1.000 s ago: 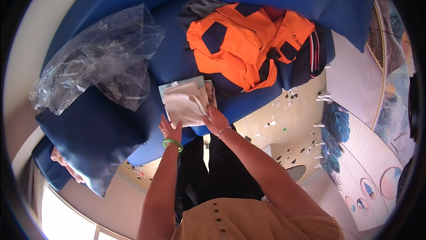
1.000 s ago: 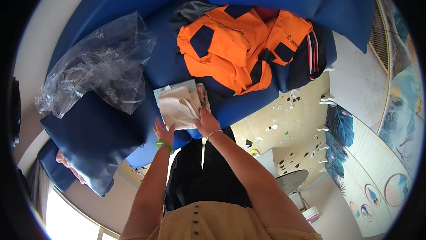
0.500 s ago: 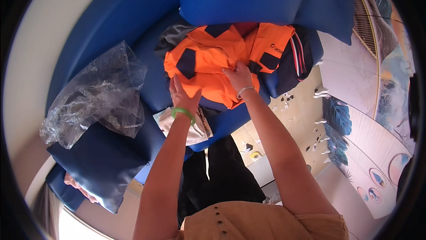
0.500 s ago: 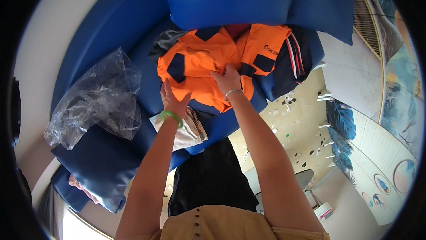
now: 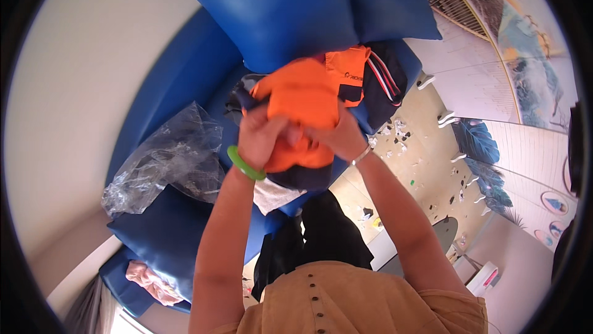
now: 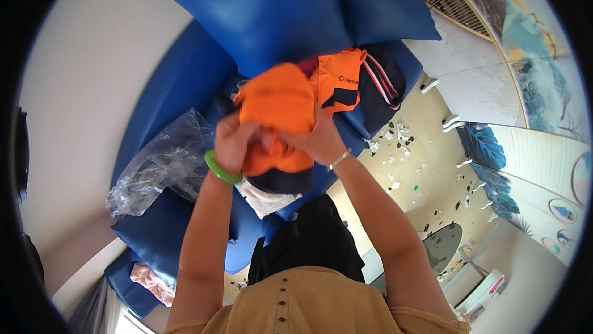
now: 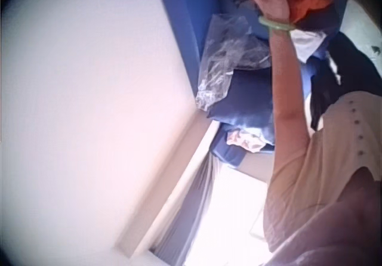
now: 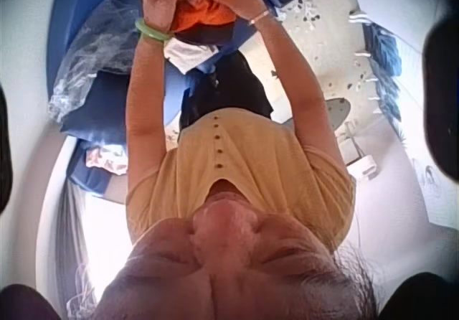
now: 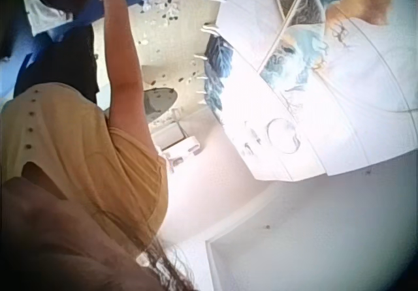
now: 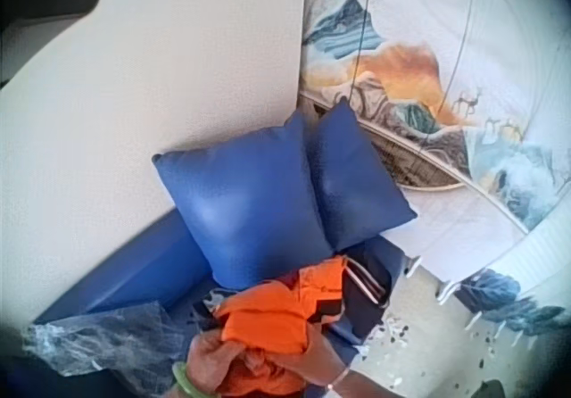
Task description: The person opens a blue pillow cover, places a black pillow insert inside, and zips it closed. They then fold a white cloth and an orange garment on the sofa.
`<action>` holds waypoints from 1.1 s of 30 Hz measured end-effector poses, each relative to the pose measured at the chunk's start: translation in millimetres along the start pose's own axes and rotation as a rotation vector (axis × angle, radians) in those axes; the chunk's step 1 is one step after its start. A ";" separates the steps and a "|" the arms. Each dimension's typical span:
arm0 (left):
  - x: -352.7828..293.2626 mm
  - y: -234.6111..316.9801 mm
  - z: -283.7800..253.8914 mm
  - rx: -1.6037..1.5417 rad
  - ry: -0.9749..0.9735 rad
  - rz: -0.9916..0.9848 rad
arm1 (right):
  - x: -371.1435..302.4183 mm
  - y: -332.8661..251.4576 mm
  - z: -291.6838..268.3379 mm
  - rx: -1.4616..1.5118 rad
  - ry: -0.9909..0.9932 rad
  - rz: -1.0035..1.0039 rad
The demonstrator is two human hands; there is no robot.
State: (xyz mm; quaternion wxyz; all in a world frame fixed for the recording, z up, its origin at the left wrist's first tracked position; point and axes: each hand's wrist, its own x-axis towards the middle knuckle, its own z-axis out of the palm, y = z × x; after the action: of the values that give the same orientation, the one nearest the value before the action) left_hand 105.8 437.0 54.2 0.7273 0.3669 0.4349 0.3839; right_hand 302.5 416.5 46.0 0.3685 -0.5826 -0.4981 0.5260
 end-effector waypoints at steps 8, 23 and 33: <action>-69.6 116.2 63.2 0.113 0.102 0.363 | -12.1 -115.1 -45.8 0.903 -0.056 -0.169; -179.0 251.5 36.1 0.478 0.119 0.891 | -114.1 -241.9 -171.9 -0.208 0.411 -0.547; -178.3 262.4 25.7 0.731 0.495 1.020 | -167.7 -258.7 -152.8 -1.171 0.522 -0.647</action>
State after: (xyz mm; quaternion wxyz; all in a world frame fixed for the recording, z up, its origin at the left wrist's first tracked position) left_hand 8.1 389.9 353.4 0.1629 0.6501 0.4631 0.5800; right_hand 410.7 328.7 360.6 0.2400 -0.6146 -0.7418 -0.1198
